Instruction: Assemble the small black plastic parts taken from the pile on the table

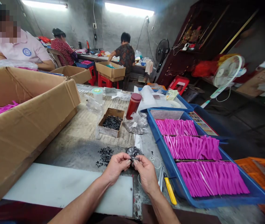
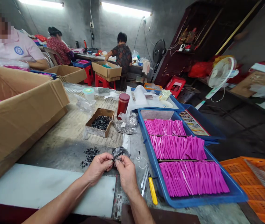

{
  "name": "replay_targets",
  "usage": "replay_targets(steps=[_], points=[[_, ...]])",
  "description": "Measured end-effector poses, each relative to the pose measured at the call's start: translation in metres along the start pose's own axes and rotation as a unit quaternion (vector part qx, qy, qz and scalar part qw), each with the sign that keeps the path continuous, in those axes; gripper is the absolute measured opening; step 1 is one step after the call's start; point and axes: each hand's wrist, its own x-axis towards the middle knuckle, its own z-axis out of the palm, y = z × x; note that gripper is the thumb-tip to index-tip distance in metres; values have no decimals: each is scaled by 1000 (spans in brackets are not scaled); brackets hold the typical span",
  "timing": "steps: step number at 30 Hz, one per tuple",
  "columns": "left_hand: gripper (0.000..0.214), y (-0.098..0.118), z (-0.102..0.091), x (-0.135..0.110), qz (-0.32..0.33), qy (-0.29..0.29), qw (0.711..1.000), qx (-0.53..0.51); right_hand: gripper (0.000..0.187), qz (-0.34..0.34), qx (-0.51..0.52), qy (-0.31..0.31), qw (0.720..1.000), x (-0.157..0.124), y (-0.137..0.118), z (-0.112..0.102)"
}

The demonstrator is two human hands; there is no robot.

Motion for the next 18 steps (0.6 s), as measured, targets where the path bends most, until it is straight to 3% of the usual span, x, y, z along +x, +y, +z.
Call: replay_targets(steps=[11, 18], points=[[19, 7, 5, -1, 10, 19, 998, 56, 11, 4, 23, 17, 1000, -3, 5, 0], [14, 4, 3, -1, 51, 6, 990, 128, 10, 5, 15, 25, 1000, -2, 7, -1]])
